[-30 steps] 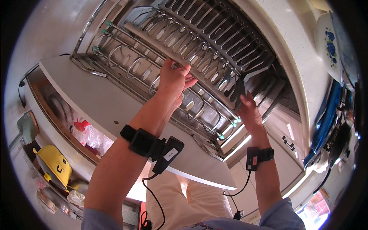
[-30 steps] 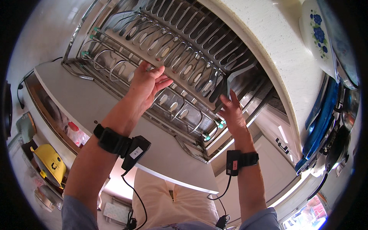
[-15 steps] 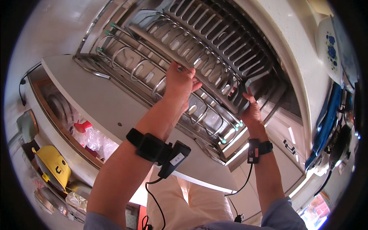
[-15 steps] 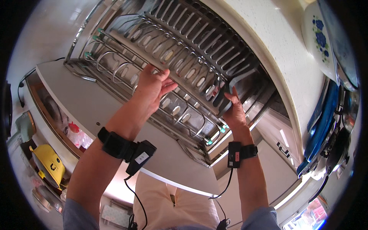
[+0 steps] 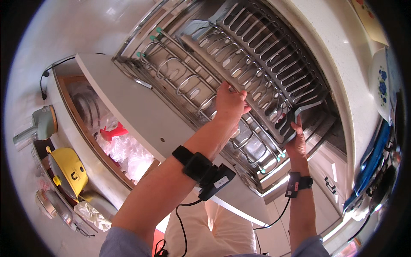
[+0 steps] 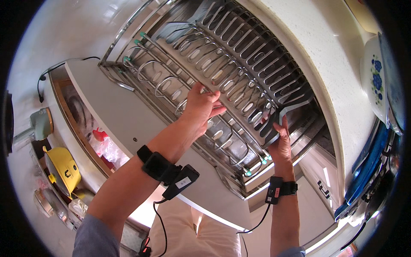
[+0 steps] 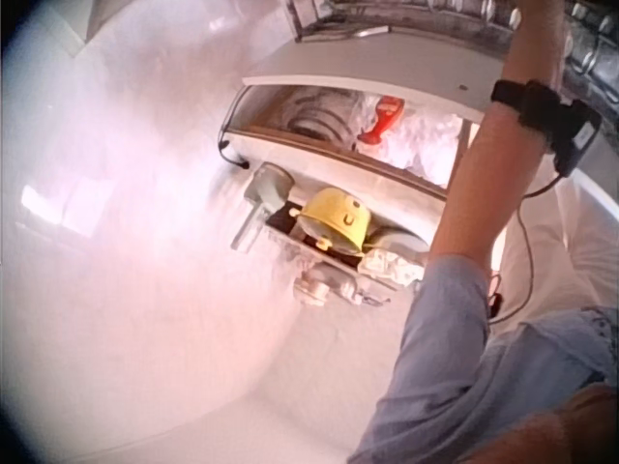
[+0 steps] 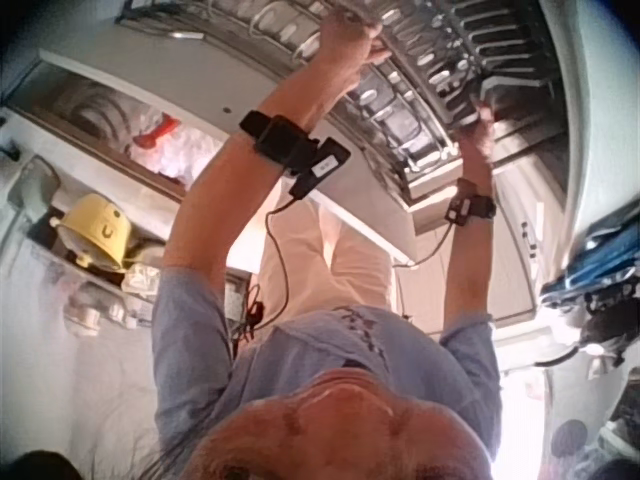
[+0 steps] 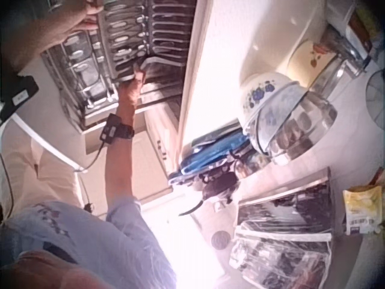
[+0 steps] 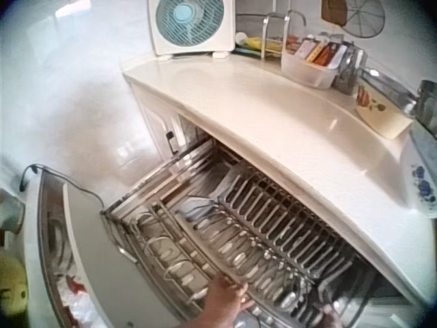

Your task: The person assembles a stainless steel dish rack by attaching green plastic clips to the frame and inserting a slotted metal tray. The person repeatedly adjusts the clips and tray to secure the components in place.

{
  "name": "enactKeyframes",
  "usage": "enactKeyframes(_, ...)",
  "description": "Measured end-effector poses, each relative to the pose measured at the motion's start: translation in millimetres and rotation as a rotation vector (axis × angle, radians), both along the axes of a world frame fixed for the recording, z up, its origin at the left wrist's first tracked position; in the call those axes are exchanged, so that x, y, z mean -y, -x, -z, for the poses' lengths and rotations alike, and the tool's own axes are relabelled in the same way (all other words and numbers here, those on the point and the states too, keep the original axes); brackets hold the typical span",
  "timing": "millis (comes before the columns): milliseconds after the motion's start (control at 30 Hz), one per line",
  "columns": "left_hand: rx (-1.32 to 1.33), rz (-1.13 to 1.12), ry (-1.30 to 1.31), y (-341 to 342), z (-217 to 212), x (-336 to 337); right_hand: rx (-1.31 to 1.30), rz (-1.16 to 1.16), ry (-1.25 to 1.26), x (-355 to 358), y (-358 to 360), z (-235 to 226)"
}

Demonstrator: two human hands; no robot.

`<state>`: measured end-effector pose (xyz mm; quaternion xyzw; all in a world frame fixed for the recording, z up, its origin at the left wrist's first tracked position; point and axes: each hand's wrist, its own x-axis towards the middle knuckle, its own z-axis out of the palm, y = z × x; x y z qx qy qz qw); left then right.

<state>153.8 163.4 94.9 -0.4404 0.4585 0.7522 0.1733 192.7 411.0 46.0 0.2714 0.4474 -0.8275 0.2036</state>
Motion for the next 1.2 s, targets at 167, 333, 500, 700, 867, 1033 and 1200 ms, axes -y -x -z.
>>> enactKeyframes(167, 0.018, 0.01, -0.001, 1, -1, 2, 0.068, 0.005, -0.031, 7, 3, -11)
enactKeyframes(333, 0.093, 0.073, -0.073, 2, -15, 9, 0.14, 0.042, -0.034, -2, -3, -19)
enactKeyframes(500, 0.125, 0.188, -0.19, -8, -55, 18, 0.164, 0.008, -0.028, -13, -13, -36)
enactKeyframes(700, 0.093, 0.212, -0.242, -32, -93, 27, 0.161, -0.104, -0.04, -9, -20, -71)
enactKeyframes(867, 0.051, 0.213, -0.28, -67, -103, 32, 0.162, -0.161, 0.005, -8, -28, -81)
enactKeyframes(1033, -0.19, 0.159, -0.374, -95, -128, 28, 0.177, -0.249, -0.001, -13, -34, -91)
enactKeyframes(1200, -0.49, 0.233, -0.472, -113, -150, 18, 0.293, -0.295, 0.009, -35, -40, -106)
